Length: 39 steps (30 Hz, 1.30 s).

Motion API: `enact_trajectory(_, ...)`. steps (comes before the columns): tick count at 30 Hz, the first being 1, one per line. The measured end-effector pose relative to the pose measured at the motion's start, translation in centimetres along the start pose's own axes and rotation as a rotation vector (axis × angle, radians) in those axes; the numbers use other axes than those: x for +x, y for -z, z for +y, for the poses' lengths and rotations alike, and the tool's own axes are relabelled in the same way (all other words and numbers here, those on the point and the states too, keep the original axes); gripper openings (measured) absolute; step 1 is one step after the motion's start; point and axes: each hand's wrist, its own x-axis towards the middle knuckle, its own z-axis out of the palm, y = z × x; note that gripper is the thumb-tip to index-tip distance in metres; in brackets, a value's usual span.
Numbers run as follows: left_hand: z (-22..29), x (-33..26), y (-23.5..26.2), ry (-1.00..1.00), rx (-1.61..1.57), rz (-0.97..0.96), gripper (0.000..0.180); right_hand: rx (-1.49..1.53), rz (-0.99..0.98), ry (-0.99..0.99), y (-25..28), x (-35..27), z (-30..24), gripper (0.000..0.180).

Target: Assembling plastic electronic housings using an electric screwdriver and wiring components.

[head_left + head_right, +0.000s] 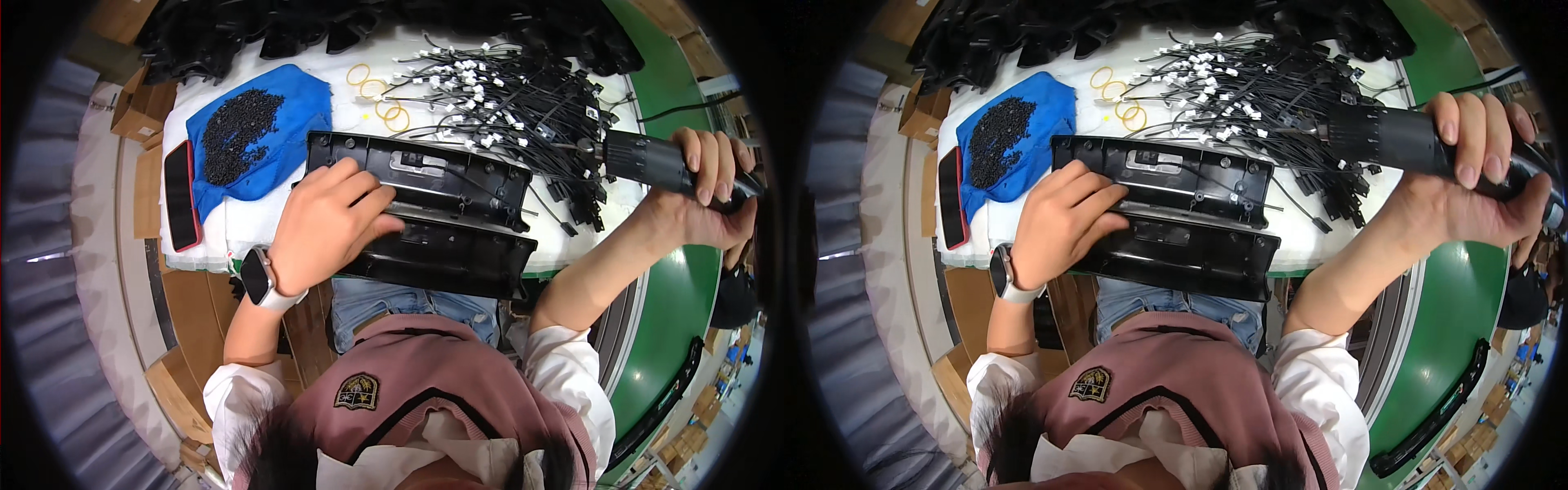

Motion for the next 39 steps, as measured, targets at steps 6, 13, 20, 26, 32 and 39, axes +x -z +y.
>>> enact_trajectory(6, 1.4, -0.3, -0.7, 0.004, 0.017, 0.050, 0.028, 0.033, 0.018, 0.015, -0.1, -0.5, -0.7, 0.037)
enact_trajectory(13, 3.1, -1.0, -0.9, 0.079, 0.200, 0.081, 0.029, -0.034, -0.103, 0.067, 0.8, -0.6, -0.1, 0.037)
enact_trajectory(20, 3.7, -0.5, -0.9, 0.052, 0.228, 0.106, 0.030, -0.041, 0.145, 0.100, 0.5, -0.7, -3.1, 0.029)
enact_trajectory(26, 1.7, -0.3, -1.6, 0.122, 0.016, 0.060, 0.028, 0.060, 0.005, 0.051, 1.0, -0.6, -2.5, 0.032)
enact_trajectory(32, 2.6, 3.3, 1.5, 0.065, 0.089, 0.200, 0.024, 0.048, -0.077, 0.112, 1.0, -1.0, -1.5, 0.036)
enact_trajectory(39, 0.4, 17.7, -2.8, -0.174, -0.241, 0.272, 0.011, 0.049, -0.263, 0.151, 2.3, -0.8, -2.1, 0.037)
